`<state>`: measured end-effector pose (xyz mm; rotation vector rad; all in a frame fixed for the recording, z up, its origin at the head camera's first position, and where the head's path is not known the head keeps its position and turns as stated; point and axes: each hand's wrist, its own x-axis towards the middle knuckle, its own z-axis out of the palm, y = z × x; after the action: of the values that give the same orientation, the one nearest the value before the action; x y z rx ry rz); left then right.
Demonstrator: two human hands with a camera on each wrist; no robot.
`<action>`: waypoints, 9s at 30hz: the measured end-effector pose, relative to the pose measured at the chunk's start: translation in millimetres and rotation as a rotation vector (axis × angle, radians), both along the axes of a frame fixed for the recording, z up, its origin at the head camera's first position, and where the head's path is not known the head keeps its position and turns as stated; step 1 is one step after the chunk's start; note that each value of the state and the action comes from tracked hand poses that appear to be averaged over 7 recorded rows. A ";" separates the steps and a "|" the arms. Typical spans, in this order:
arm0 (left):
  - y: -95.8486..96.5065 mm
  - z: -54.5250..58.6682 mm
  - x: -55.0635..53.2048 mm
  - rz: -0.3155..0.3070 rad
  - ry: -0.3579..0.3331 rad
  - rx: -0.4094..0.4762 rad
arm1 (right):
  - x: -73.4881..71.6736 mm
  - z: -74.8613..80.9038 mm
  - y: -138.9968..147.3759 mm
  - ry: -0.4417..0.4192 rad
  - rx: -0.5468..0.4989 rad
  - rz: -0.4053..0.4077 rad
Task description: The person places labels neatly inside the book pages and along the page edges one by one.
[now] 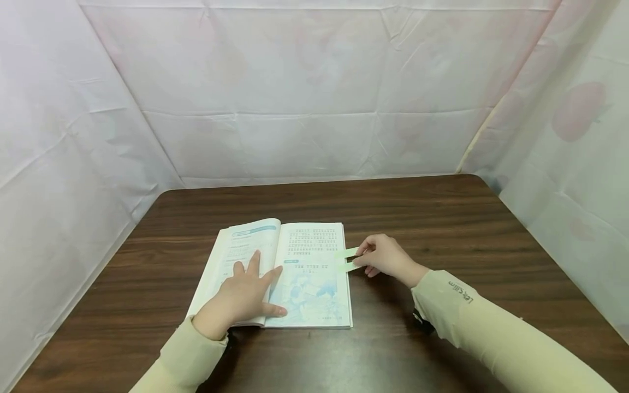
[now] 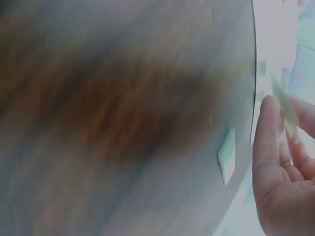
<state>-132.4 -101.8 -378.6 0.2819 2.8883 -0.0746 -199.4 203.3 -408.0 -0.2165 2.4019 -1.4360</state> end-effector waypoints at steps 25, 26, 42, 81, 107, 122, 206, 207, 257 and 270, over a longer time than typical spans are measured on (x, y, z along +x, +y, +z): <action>0.7 0.3 1.2 -0.007 0.007 0.003 | -4.3 -10.8 44.9 0.470 0.485 0.299; 0.8 0.6 1.0 -0.008 0.007 0.002 | -3.5 -10.1 45.3 0.481 0.498 0.309; 1.4 -0.7 -1.8 -0.004 0.003 0.012 | 5.4 -10.6 46.2 0.948 0.850 0.514; -0.1 0.1 -1.3 -0.003 -0.002 0.031 | -1.4 -15.6 45.7 0.835 0.655 0.368; 0.5 -2.7 -3.3 0.000 0.004 0.021 | -23.6 -20.6 47.6 -0.214 -0.103 0.063; 0.6 -0.7 -1.2 0.004 -0.007 0.033 | -21.6 -18.1 38.4 -0.374 -0.382 -0.072; 0.9 -5.1 -0.4 0.000 0.010 0.013 | -7.1 -30.0 39.6 -0.419 -0.714 -0.110; 0.9 -5.2 -0.4 -0.001 0.010 0.013 | -7.2 -30.4 39.6 -0.417 -0.717 -0.110; -1.0 -4.8 0.8 -0.005 0.015 0.043 | 11.0 -13.2 34.1 -0.203 -0.628 -0.201; -1.1 -3.8 0.7 -0.007 0.018 0.042 | 14.2 0.7 37.1 -0.197 -0.713 -0.196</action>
<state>-131.7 -102.9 -382.4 0.3000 2.9102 -0.0173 -185.2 240.4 -407.3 0.0012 1.7087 -2.2412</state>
